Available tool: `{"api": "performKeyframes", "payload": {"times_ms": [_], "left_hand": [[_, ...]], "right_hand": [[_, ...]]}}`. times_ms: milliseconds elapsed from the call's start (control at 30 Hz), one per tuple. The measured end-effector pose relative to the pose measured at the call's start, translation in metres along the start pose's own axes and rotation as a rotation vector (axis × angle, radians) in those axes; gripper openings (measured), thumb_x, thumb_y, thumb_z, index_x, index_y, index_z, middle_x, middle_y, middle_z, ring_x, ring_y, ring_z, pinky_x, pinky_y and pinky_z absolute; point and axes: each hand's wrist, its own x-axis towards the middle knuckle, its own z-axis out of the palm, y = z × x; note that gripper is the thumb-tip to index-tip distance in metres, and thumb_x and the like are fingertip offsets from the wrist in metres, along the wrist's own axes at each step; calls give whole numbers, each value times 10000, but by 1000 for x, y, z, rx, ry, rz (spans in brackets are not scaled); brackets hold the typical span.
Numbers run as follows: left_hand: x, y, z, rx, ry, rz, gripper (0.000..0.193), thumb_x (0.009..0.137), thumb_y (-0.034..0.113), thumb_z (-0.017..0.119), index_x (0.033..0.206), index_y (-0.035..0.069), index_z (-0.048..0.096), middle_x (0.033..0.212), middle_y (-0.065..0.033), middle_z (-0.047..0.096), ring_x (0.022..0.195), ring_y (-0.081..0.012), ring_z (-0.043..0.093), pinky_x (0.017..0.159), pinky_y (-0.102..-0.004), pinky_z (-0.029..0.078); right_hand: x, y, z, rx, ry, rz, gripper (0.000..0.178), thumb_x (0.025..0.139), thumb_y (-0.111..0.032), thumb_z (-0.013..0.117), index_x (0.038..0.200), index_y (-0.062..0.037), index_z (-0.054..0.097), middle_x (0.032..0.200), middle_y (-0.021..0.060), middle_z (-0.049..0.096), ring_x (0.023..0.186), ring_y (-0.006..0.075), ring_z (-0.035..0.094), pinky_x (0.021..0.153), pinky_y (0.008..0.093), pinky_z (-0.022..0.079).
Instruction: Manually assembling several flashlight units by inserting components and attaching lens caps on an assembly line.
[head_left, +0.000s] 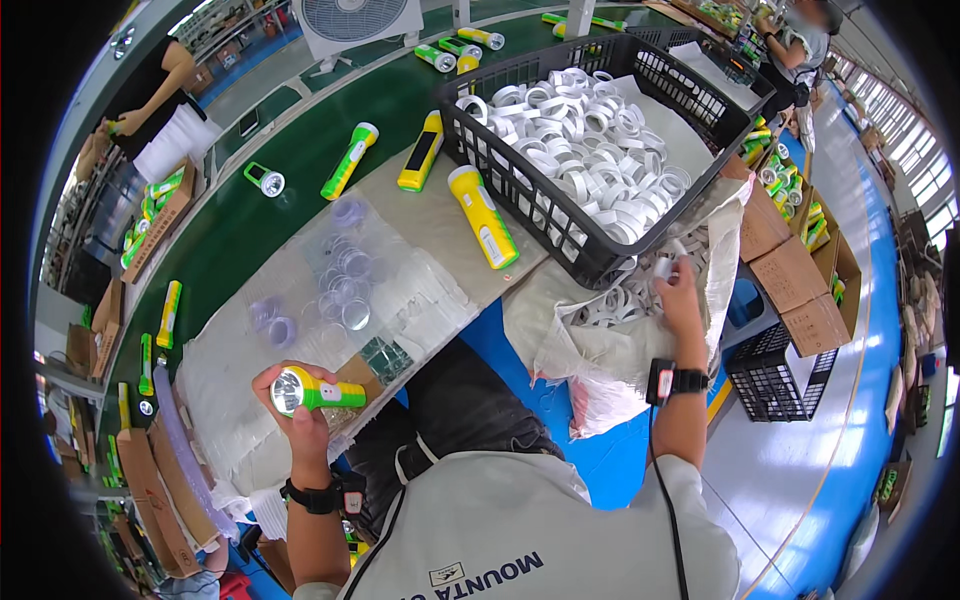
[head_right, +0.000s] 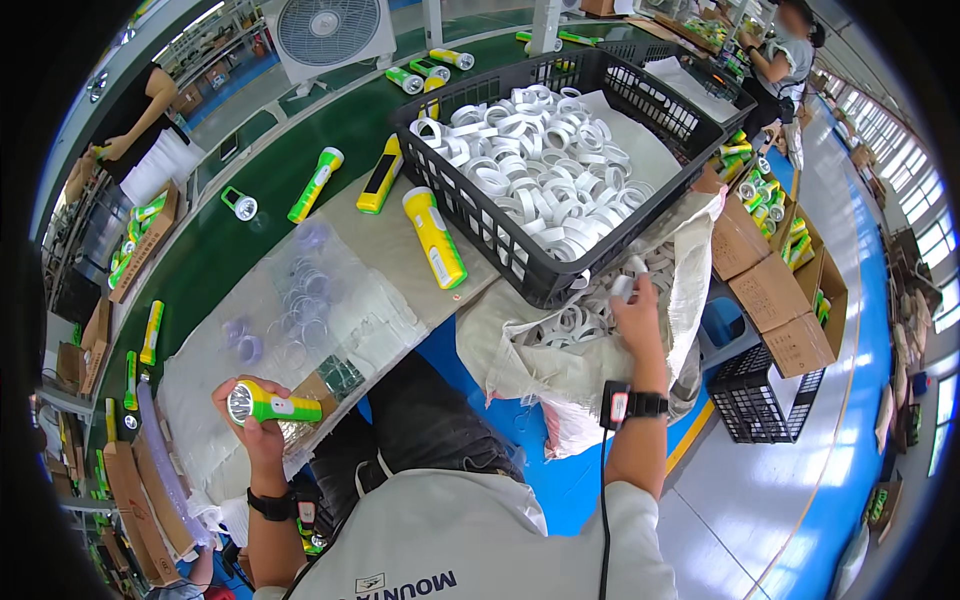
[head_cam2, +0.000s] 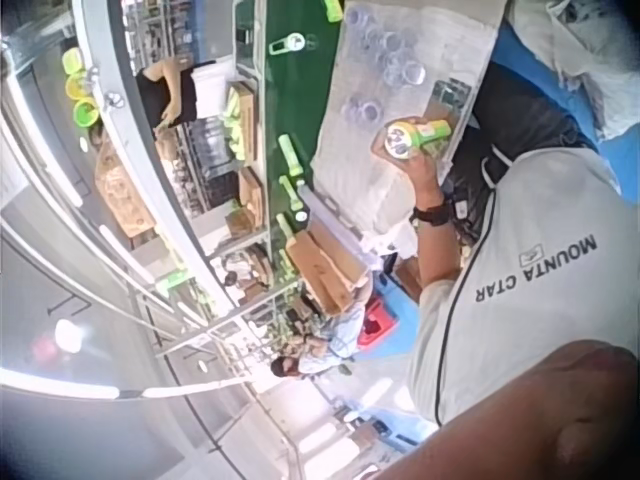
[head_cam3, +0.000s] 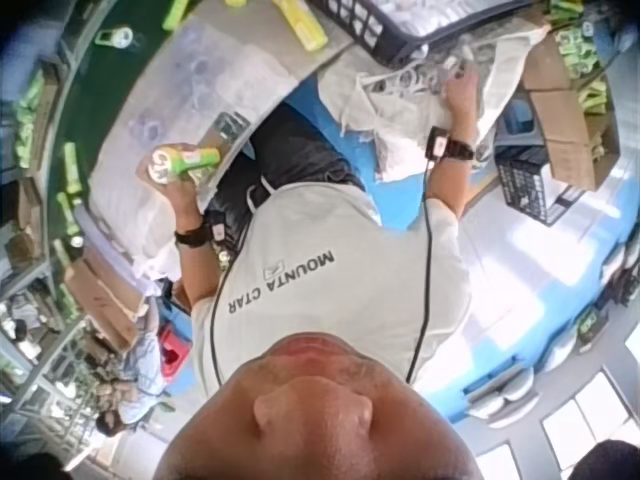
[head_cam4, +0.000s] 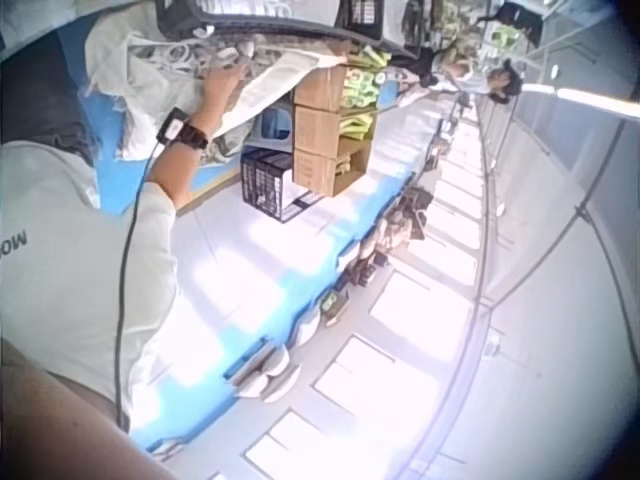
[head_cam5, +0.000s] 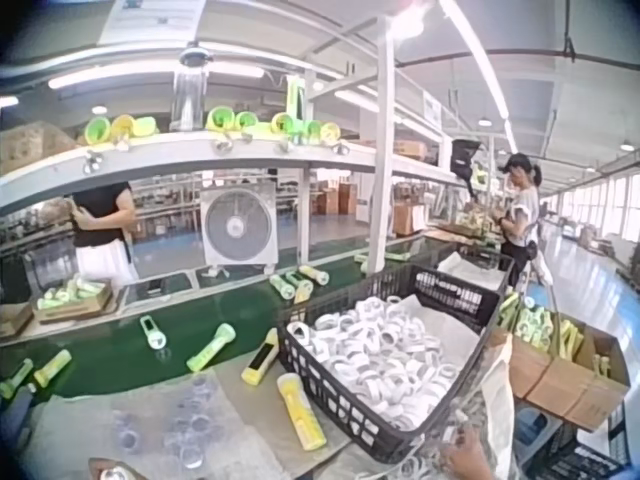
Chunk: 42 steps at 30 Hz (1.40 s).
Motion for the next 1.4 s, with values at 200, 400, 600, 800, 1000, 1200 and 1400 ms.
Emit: {"api": "performKeyframes", "payload": {"times_ms": [200,400,600,800,1000,1200,1400], "left_hand": [[2,0,0,-24,13,-5,591,816,475,619,1184,128,312,909,-130,528,791,-230,574,709,-356,488],[2,-8,-2,-113,-26,-38,599,802,421,662,1166,126,289,919,-147,534,820,-233,573,721,-361,496],[-5,-5,-4,-96,1,-50,632,791,493,657,1155,119,301,904,-144,538,787,-231,578,711,-364,499],[-6,-11,-10,-154,-81,-12,658,781,403,701,1193,105,284,945,-171,531,819,-247,585,724,-374,505],[-8,-23,-17,-127,-143,11,753,749,348,748,1253,104,245,985,-180,534,855,-256,585,739,-368,494],[-5,-18,-18,-155,-174,62,947,692,147,761,1357,112,89,1021,-181,528,911,-253,558,803,-369,453],[-5,-17,-14,-113,-147,90,980,638,-9,690,1372,121,53,1070,-174,518,989,-261,553,863,-378,427]], "right_hand": [[-92,-86,14,786,-48,-375,660,705,36,580,1277,-25,257,1141,118,414,1114,238,488,969,387,409],[-94,-152,127,199,-405,-707,688,684,-141,729,1277,-6,407,1184,161,527,1198,283,450,1034,473,281],[-85,-159,194,-294,-280,-963,616,674,-213,731,1187,0,467,1147,195,549,1154,334,461,1005,506,272],[-79,-187,191,-286,-438,-832,605,681,-180,732,1181,-4,439,1198,200,503,1126,378,453,963,453,355],[-76,-222,182,-176,-730,-705,582,694,-97,712,1200,-21,434,1155,171,528,1099,349,491,956,409,373],[-121,-302,151,170,-983,-886,873,674,-80,722,1390,-12,227,1174,141,539,1087,295,517,964,374,372],[-153,-341,157,33,-1195,-1172,901,667,-106,740,1398,7,224,1183,121,535,1109,305,486,967,394,356]]}}
